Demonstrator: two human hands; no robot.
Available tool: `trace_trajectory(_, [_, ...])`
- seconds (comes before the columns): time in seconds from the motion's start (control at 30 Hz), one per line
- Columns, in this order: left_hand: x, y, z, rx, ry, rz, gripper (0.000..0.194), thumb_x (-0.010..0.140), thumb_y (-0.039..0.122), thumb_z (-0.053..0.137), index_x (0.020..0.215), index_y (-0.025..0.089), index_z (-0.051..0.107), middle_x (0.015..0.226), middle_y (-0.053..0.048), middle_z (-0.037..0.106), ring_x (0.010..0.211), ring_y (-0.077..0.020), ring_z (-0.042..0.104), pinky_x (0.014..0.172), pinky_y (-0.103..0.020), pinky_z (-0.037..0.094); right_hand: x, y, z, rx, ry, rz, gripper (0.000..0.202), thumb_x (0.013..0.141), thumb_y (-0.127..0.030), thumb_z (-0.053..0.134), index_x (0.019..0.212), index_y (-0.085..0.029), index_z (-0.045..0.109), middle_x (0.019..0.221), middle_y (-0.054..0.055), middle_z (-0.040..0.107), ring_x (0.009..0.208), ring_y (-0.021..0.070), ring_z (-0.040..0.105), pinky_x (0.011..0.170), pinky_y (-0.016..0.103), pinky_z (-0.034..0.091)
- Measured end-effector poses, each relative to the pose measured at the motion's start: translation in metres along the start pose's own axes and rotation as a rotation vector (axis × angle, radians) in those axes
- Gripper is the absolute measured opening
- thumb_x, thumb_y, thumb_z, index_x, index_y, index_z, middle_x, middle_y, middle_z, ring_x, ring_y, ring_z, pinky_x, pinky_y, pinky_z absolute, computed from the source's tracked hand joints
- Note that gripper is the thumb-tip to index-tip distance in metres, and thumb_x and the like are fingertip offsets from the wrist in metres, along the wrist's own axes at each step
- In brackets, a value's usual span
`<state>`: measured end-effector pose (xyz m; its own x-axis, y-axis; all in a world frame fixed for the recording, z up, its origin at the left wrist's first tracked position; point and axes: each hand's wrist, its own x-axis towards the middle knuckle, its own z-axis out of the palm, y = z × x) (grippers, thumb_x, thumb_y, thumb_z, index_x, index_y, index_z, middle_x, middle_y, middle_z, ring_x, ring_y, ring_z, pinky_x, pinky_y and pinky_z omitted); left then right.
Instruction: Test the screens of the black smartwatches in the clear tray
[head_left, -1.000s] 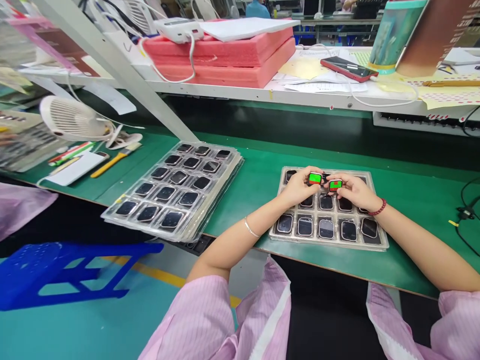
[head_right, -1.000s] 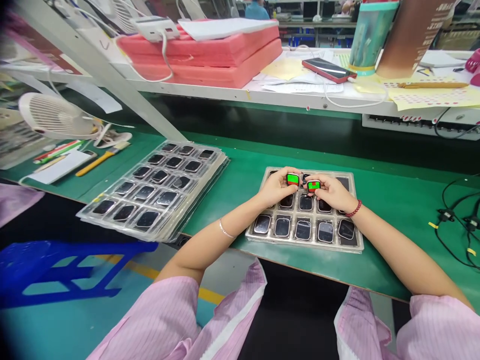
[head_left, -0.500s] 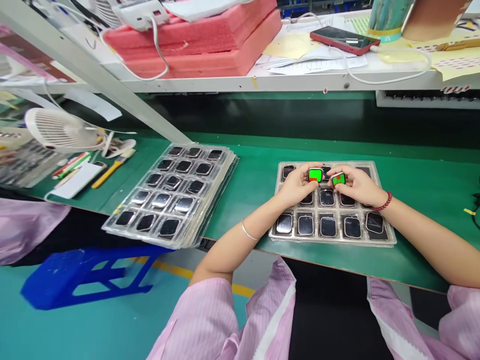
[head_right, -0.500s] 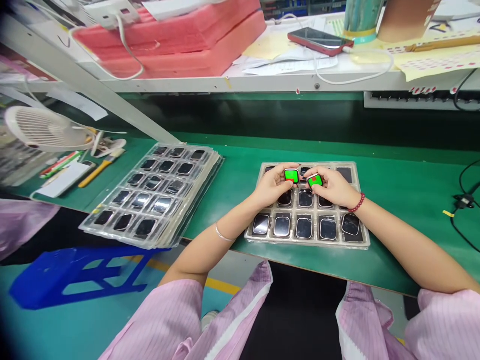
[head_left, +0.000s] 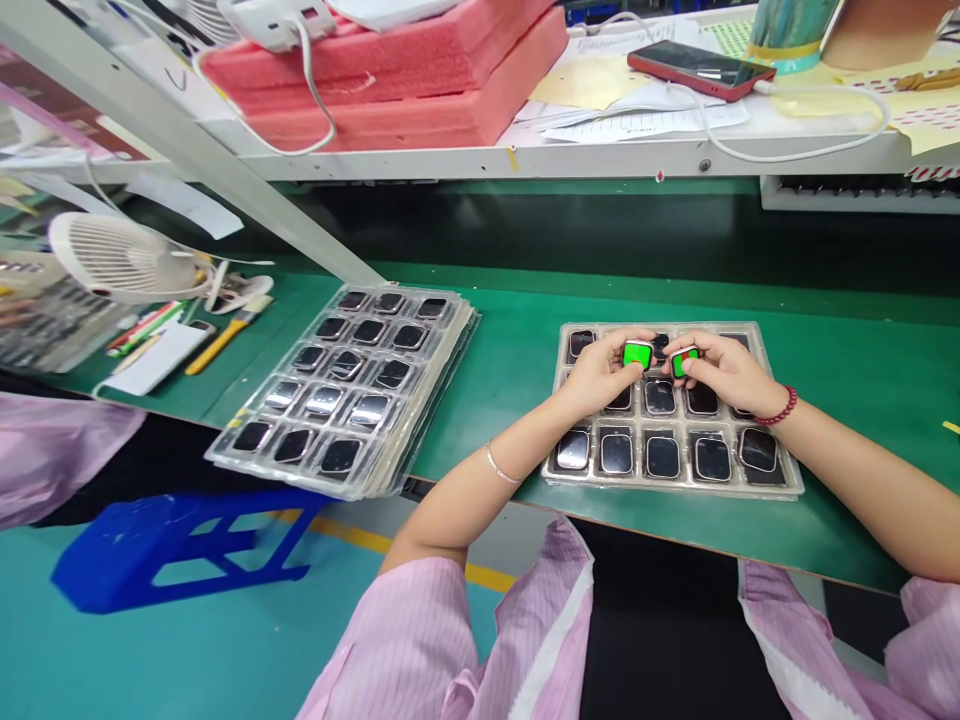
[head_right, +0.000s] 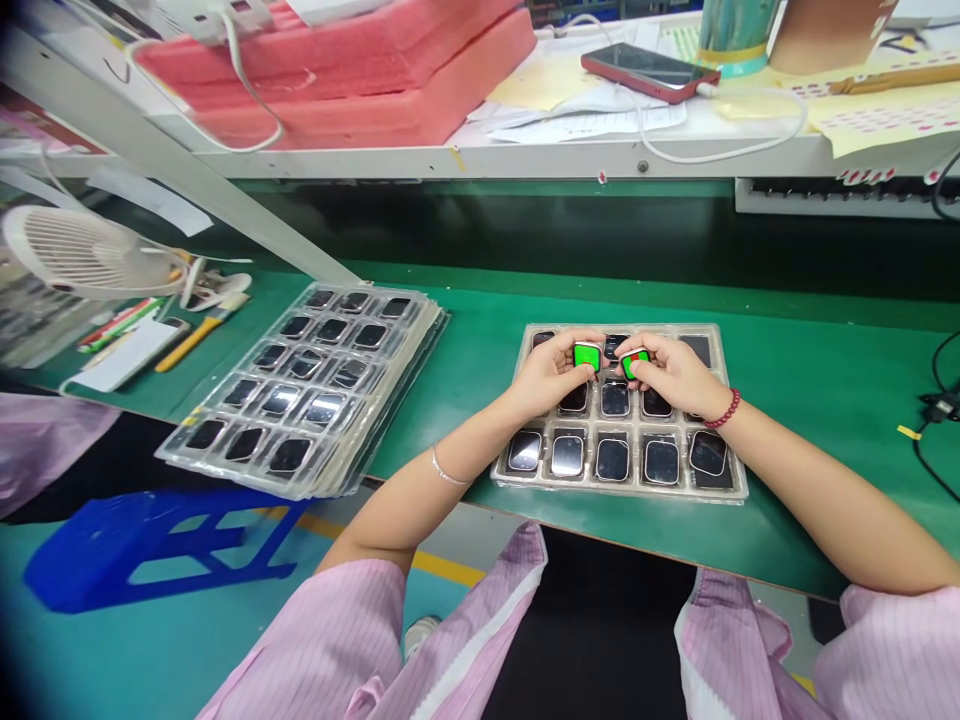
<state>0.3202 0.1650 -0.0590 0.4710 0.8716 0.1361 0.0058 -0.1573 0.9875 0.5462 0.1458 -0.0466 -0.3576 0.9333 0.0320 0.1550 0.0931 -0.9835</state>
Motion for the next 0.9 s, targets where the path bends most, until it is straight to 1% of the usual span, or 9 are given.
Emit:
trace_trajectory(0.1, [0.0001, -0.0005, 0.0005, 0.025, -0.001, -0.001, 0.043, 0.079, 0.017, 0.066, 0.122, 0.018, 0.064, 0.128, -0.011, 0.067, 0.097, -0.0183, 0.069, 0.084, -0.029, 0.056, 0.0005, 0.0013, -0.0002, 0.020, 0.012, 0.034, 0.018, 0.086, -0.034, 0.068, 0.099, -0.022, 0.070, 0.085, 0.005, 0.075, 0.067, 0.0186, 0.070, 0.063, 0.032, 0.062])
trace_trajectory(0.17, [0.0006, -0.0017, 0.0005, 0.029, -0.005, 0.002, 0.047, 0.078, 0.016, 0.066, 0.125, 0.018, 0.064, 0.132, -0.011, 0.065, 0.103, -0.0199, 0.068, 0.086, -0.029, 0.056, 0.0007, 0.0011, -0.0001, 0.026, 0.007, 0.018, 0.020, 0.083, -0.029, 0.070, 0.101, -0.022, 0.070, 0.090, 0.005, 0.076, 0.072, 0.0200, 0.072, 0.066, 0.034, 0.063])
trace_trajectory(0.27, [0.0013, -0.0038, 0.0000, 0.007, -0.015, 0.012, 0.051, 0.077, 0.017, 0.069, 0.127, 0.019, 0.062, 0.136, -0.011, 0.063, 0.111, -0.0223, 0.066, 0.089, -0.030, 0.056, 0.0009, -0.0003, 0.0004, 0.035, -0.003, -0.033, 0.031, 0.075, -0.020, 0.071, 0.106, -0.023, 0.069, 0.103, 0.006, 0.075, 0.089, 0.0242, 0.074, 0.076, 0.038, 0.065])
trace_trajectory(0.33, [0.0014, -0.0048, -0.0005, 0.002, -0.009, 0.006, 0.052, 0.077, 0.019, 0.071, 0.129, 0.019, 0.062, 0.134, -0.011, 0.064, 0.112, -0.0227, 0.066, 0.090, -0.030, 0.056, 0.0009, -0.0010, 0.0010, 0.036, -0.006, -0.050, 0.035, 0.073, -0.018, 0.071, 0.107, -0.023, 0.068, 0.106, 0.006, 0.074, 0.095, 0.0258, 0.074, 0.081, 0.040, 0.065])
trace_trajectory(0.5, [0.0023, -0.0053, -0.0009, -0.024, 0.003, 0.016, 0.049, 0.079, 0.021, 0.071, 0.127, 0.018, 0.062, 0.134, -0.012, 0.065, 0.110, -0.0224, 0.068, 0.092, -0.032, 0.056, 0.0005, -0.0008, 0.0024, 0.032, 0.002, -0.030, 0.027, 0.079, -0.022, 0.068, 0.106, -0.023, 0.069, 0.107, 0.008, 0.074, 0.093, 0.0255, 0.074, 0.078, 0.039, 0.066])
trace_trajectory(0.57, [0.0029, -0.0048, -0.0010, -0.051, 0.001, 0.022, 0.048, 0.079, 0.022, 0.071, 0.126, 0.018, 0.062, 0.132, -0.012, 0.066, 0.109, -0.0224, 0.068, 0.092, -0.033, 0.056, 0.0003, -0.0007, 0.0024, 0.034, -0.008, -0.043, 0.031, 0.077, -0.021, 0.068, 0.109, -0.023, 0.068, 0.110, 0.008, 0.074, 0.097, 0.0260, 0.074, 0.082, 0.040, 0.065])
trace_trajectory(0.67, [0.0033, -0.0027, -0.0013, -0.088, -0.008, -0.007, 0.045, 0.083, 0.025, 0.069, 0.127, 0.018, 0.062, 0.122, -0.011, 0.070, 0.105, -0.0218, 0.070, 0.086, -0.032, 0.058, 0.0003, -0.0004, 0.0014, 0.037, -0.034, -0.074, 0.042, 0.074, -0.017, 0.068, 0.115, -0.023, 0.068, 0.117, 0.007, 0.073, 0.100, 0.0255, 0.073, 0.089, 0.042, 0.063])
trace_trajectory(0.73, [0.0033, -0.0010, -0.0015, -0.096, -0.001, -0.023, 0.044, 0.083, 0.023, 0.066, 0.127, 0.018, 0.061, 0.117, -0.010, 0.071, 0.102, -0.0208, 0.070, 0.085, -0.032, 0.059, 0.0006, 0.0002, 0.0001, 0.032, -0.048, -0.076, 0.044, 0.074, -0.017, 0.067, 0.118, -0.024, 0.067, 0.120, 0.007, 0.073, 0.096, 0.0243, 0.074, 0.088, 0.042, 0.063])
trace_trajectory(0.9, [0.0033, 0.0016, -0.0010, -0.083, 0.031, -0.017, 0.051, 0.077, 0.015, 0.066, 0.128, 0.018, 0.059, 0.111, -0.008, 0.072, 0.103, -0.0198, 0.069, 0.091, -0.032, 0.057, 0.0017, 0.0039, -0.0023, 0.002, -0.041, -0.035, 0.042, 0.082, -0.021, 0.062, 0.123, -0.023, 0.068, 0.119, 0.010, 0.073, 0.088, 0.0250, 0.076, 0.073, 0.038, 0.065])
